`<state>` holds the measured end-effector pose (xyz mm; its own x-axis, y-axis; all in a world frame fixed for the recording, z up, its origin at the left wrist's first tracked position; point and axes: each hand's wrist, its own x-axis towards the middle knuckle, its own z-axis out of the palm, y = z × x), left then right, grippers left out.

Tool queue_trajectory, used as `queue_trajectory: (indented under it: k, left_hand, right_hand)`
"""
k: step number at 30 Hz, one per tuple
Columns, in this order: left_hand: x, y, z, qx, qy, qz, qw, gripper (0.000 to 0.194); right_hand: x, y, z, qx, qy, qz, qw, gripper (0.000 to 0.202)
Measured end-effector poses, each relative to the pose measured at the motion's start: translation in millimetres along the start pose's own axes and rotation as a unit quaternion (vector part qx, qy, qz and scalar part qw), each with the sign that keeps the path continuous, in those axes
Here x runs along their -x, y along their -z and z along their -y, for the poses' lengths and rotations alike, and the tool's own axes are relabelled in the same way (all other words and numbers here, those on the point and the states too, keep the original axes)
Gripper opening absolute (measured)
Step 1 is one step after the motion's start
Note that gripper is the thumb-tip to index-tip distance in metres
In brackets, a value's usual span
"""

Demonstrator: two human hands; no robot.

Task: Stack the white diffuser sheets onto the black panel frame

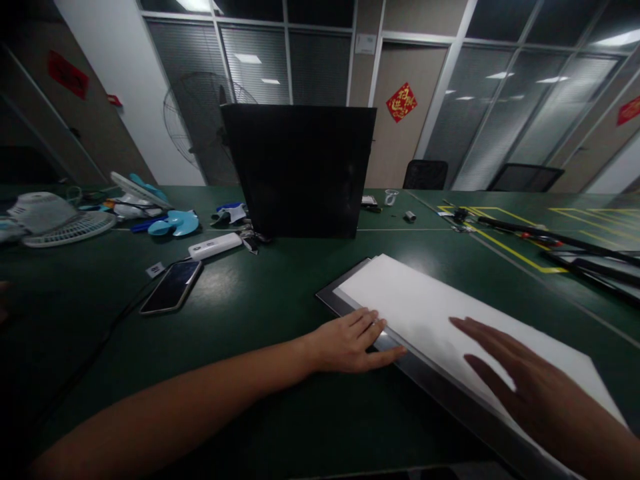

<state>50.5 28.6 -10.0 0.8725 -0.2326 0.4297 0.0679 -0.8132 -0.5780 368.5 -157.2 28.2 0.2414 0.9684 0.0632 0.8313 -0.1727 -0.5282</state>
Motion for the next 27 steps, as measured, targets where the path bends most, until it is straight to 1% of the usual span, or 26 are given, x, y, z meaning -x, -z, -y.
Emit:
queue_trajectory:
  k: [3, 4, 6, 9, 13, 15, 17, 21, 24, 27]
  left_hand:
    - [-13.5, -9.0, -3.3, 0.011, 0.03, 0.042, 0.999, 0.051]
    - [-16.1, -10.6, -3.5, 0.017, 0.038, 0.052, 0.998, 0.051]
    - [-19.1, -11.1, -3.1, 0.03, 0.048, 0.071, 0.996, 0.049]
    - [-19.9, -5.8, -1.6, 0.049, 0.052, 0.099, 0.992, 0.048]
    - [-12.2, 8.2, -0.6, 0.062, 0.058, 0.129, 0.988, 0.048]
    - [-0.8, 17.9, 0.1, 0.063, 0.059, 0.144, 0.986, 0.048]
    - [16.6, 30.3, 1.4, 0.063, 0.058, 0.16, 0.983, 0.047]
    - [60.3, 64.5, 3.2, 0.054, 0.083, 0.193, 0.976, 0.048]
    - [86.6, 93.6, -0.8, 0.044, 0.121, 0.229, 0.965, 0.054]
    - [98.8, 117.1, -10.6, 0.038, 0.173, 0.28, 0.944, 0.062]
  right_hand:
    - [-14.7, -22.7, 18.5, 0.069, 0.1, 0.075, 0.99, 0.064]
    - [-20.2, -28.4, 21.5, 0.08, 0.113, 0.1, 0.985, 0.062]
    - [-32.2, -35.2, 20.2, 0.079, 0.108, 0.124, 0.983, 0.059]
    - [-52.7, -35.3, 2.6, 0.076, 0.099, 0.129, 0.984, 0.056]
    - [-83.2, -27.3, -32.2, 0.076, 0.093, 0.122, 0.985, 0.055]
    - [-98.1, -23.8, -48.9, 0.072, 0.087, 0.114, 0.987, 0.056]
    - [-112.1, -20.7, -64.0, 0.067, 0.081, 0.102, 0.989, 0.057]
    - [-138.5, -14.6, -91.8, 0.048, 0.071, 0.06, 0.995, 0.054]
    - [-159.4, -10.4, -117.8, 0.047, 0.064, 0.013, 0.997, 0.058]
    - [-178.8, -5.9, -146.9, 0.059, 0.031, -0.021, 0.998, 0.067]
